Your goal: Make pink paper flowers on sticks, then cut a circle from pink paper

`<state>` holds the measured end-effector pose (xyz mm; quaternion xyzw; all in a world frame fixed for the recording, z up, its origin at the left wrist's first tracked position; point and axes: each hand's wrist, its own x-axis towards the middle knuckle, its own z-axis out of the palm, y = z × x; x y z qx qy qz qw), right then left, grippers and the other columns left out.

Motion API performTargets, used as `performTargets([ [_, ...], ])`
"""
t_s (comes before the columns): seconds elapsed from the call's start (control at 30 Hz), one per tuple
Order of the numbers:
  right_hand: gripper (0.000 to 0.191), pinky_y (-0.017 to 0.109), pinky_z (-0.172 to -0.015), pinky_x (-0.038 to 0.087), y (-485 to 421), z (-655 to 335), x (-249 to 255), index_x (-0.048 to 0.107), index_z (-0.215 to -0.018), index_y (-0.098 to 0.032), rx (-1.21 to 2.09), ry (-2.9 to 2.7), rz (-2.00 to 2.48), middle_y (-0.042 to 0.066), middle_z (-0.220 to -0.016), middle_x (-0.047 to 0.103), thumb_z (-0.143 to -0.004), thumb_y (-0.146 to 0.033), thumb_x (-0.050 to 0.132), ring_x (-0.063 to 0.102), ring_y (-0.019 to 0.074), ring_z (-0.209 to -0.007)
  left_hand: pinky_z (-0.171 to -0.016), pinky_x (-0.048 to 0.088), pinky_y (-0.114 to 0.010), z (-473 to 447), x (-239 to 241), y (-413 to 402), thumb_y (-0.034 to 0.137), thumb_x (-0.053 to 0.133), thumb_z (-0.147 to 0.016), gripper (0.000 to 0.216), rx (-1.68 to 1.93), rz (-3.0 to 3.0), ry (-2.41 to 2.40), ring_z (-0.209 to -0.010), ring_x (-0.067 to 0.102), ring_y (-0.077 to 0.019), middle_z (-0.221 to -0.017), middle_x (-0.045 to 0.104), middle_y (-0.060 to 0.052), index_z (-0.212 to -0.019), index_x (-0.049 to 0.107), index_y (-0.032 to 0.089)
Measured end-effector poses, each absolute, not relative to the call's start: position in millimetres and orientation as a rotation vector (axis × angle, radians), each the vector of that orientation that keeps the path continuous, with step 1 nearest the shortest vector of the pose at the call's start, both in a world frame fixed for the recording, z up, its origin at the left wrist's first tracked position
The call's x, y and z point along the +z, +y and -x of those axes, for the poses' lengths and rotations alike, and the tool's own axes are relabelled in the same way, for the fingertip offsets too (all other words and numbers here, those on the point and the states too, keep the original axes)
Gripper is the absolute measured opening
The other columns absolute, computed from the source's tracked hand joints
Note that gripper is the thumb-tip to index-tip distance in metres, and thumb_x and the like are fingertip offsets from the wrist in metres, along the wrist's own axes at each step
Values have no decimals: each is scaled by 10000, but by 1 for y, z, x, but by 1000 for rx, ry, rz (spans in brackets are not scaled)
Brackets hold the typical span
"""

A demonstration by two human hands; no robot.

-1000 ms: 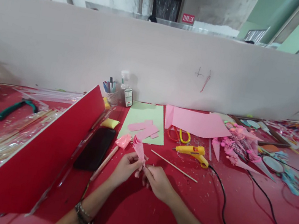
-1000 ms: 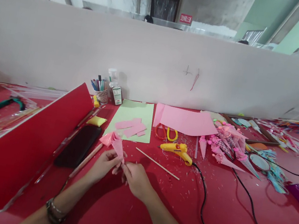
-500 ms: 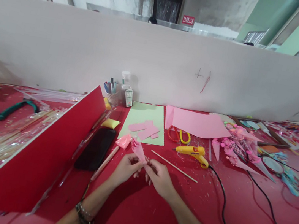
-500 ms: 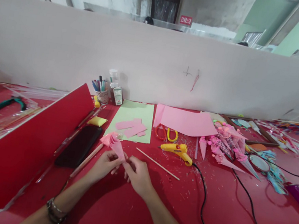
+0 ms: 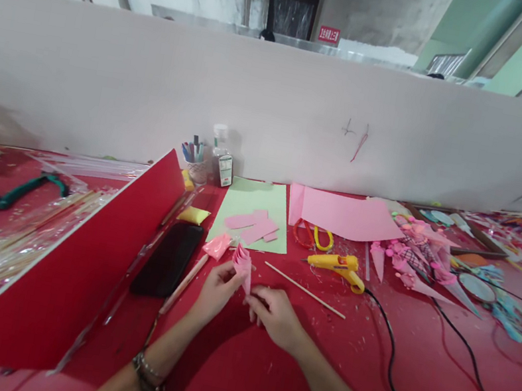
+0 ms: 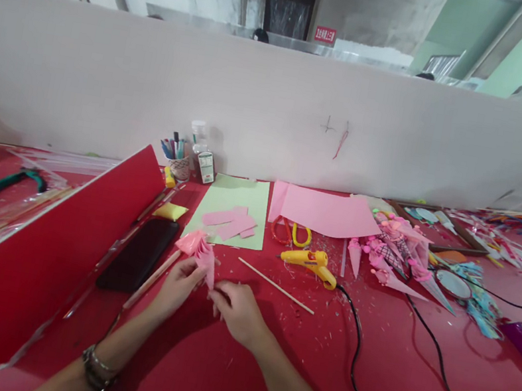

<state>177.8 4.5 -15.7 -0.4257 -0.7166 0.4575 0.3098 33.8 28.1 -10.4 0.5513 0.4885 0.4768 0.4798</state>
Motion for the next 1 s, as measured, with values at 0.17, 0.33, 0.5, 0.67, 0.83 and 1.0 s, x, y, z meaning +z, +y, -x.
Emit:
performTargets([
  [0.17, 190, 208, -565, 394, 6, -178, -15, 550, -687, -154, 1114, -1941, 1177, -3, -598, 561, -821, -218, 431, 512, 108, -560, -589, 424, -231, -34, -11, 28, 312, 551, -683, 186, 1194, -1448, 1212, -607, 515, -138, -606, 565, -8, -614, 577, 141],
  [0.33, 408, 302, -770, 436, 6, -182, -13, 443, -1145, -193, 932, -1755, 1165, 69, -1025, 552, -746, -225, 525, 528, 175, -887, -735, 414, -261, -34, -13, 26, 277, 550, -709, 176, 1260, -1561, 1230, -821, 521, -178, -885, 584, -52, -830, 594, 157],
  [0.5, 575, 361, -891, 391, 4, -186, -8, 254, -1290, -236, 777, -1656, 991, 92, -1232, 398, -762, -154, 466, 456, 187, -1051, -755, 401, -289, -36, -14, 23, 245, 540, -736, 205, 1164, -1771, 1217, -804, 523, -181, -879, 593, -59, -922, 554, 160],
  [0.67, 479, 386, -898, 383, 3, -187, -5, 356, -1222, -232, 690, -1708, 938, 91, -1187, 441, -764, -189, 487, 438, 216, -1077, -643, 402, -245, -37, -13, 21, 214, 548, -710, 152, 1014, -1851, 1136, -683, 514, -155, -771, 592, -28, -854, 559, 164],
  [0.83, 318, 361, -905, 370, 2, -187, 0, 499, -1098, -231, 691, -1755, 930, 69, -1068, 522, -780, -221, 497, 463, 203, -1035, -544, 356, -201, -36, -17, 22, 234, 559, -693, 113, 949, -1862, 1125, -561, 456, -119, -621, 538, 17, -764, 560, 147],
  [1.0, 272, 331, -883, 380, 3, -186, 2, 534, -1064, -212, 703, -1716, 942, 70, -1036, 531, -803, -198, 458, 487, 185, -996, -483, 290, -183, -36, -19, 20, 332, 563, -713, 203, 881, -1880, 1134, -495, 378, -90, -538, 457, 43, -716, 561, 128],
])
